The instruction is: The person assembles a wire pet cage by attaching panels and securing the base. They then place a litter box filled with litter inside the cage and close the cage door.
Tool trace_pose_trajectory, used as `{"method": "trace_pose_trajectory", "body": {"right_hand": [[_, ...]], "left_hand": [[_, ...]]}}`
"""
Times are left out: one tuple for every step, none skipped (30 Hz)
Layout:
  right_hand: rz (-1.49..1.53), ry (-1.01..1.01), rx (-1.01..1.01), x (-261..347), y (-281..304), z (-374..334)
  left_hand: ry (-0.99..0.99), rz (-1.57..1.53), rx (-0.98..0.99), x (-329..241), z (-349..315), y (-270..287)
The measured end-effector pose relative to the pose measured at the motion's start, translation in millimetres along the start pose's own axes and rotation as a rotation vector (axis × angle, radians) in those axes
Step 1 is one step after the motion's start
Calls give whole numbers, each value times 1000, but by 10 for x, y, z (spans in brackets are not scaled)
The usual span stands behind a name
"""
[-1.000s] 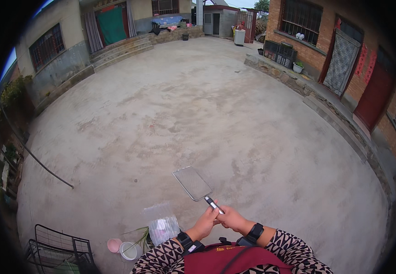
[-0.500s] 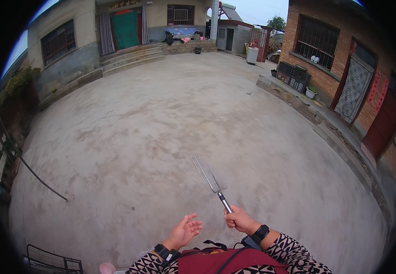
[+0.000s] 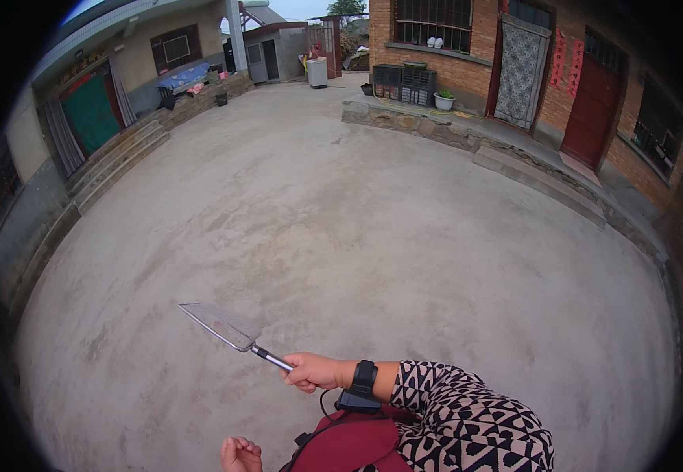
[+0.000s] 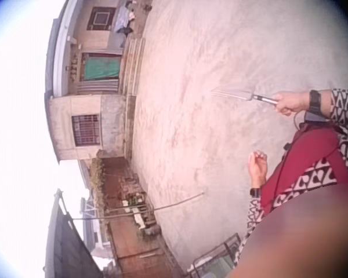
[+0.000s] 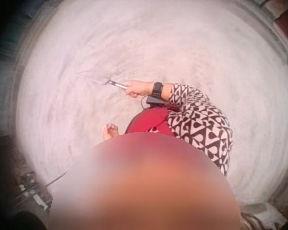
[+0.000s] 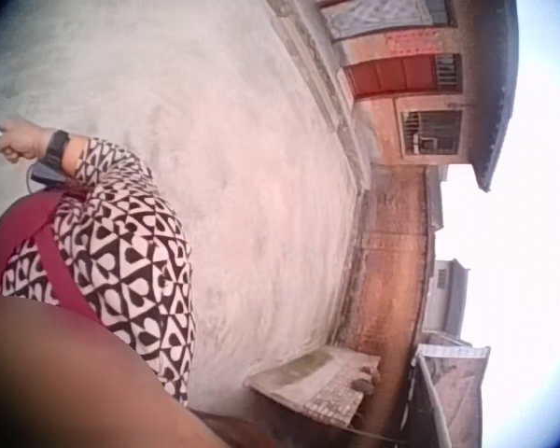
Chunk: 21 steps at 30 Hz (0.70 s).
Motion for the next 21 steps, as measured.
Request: {"method": "trace_pose_trajectory", "body": {"right_hand": [[-4, -57, 91, 46, -91, 418], [5, -91, 149, 104, -134, 731], [-9, -144, 173, 128, -193, 1053], [-8, -201, 220, 12, -175, 1057], [12, -249, 237, 23, -183, 1169], [30, -273, 231, 39, -252, 1310], [36, -293, 219, -11, -174, 1114], [-16, -342, 254, 2, -153, 1047], [-60, -337, 287, 5, -132, 901], [-14, -327, 374, 88, -71, 745], [-48, -339, 314, 144, -84, 687], [-74, -345, 322, 220, -75, 654], [-84, -359, 341, 288, -38, 614], [-57, -353, 354, 326, -23, 624], [-107, -392, 399, 376, 14, 640], [-123, -422, 434, 346, 12, 683], [-143, -465, 473, 328, 26, 748], [-152, -491, 492, 205, 23, 783], [-177, -506, 513, 146, -25, 907], [-193, -512, 532, 67, -92, 1027], [-198, -546, 547, -23, -204, 1187]], "left_hand": [[-36, -19, 27, -127, 135, 53], [-129, -16, 60, -323, 125, 176], [-139, -17, -173, -387, 112, 311], [-152, -26, -161, -239, -90, 366], [-164, -62, -187, -174, -153, 369], [-176, -76, -250, -140, -205, 403], [-179, -78, -277, 141, -369, 254], [-140, -110, -356, 254, -418, 170], [-131, -102, -400, 393, -530, 41], [-179, -82, -366, 540, -531, -187], [-219, -83, -423, 530, -629, -358], [-251, -100, -422, 533, -584, -494], [-268, -91, -416, 577, -519, -671], [-303, -85, -422, 582, -514, -763], [-315, -80, -382, 616, -539, -859], [-370, -60, -448, 627, -605, -849], [-402, -21, -476, 627, -626, -837], [-393, 18, -553, 687, -744, -781], [-404, -8, -562, 701, -765, -719], [-400, -26, -604, 696, -775, -625], [-434, -24, -626, 593, -762, -482]]}}
Point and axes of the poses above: each hand's wrist, its own z-axis towards the middle knuckle, its own y-axis out of the back of the hand, x = y × z, the point moved 2 cm from there along z, towards the middle knuckle, and after that the axes turned 8 degrees about z, right-handed, at the moved point
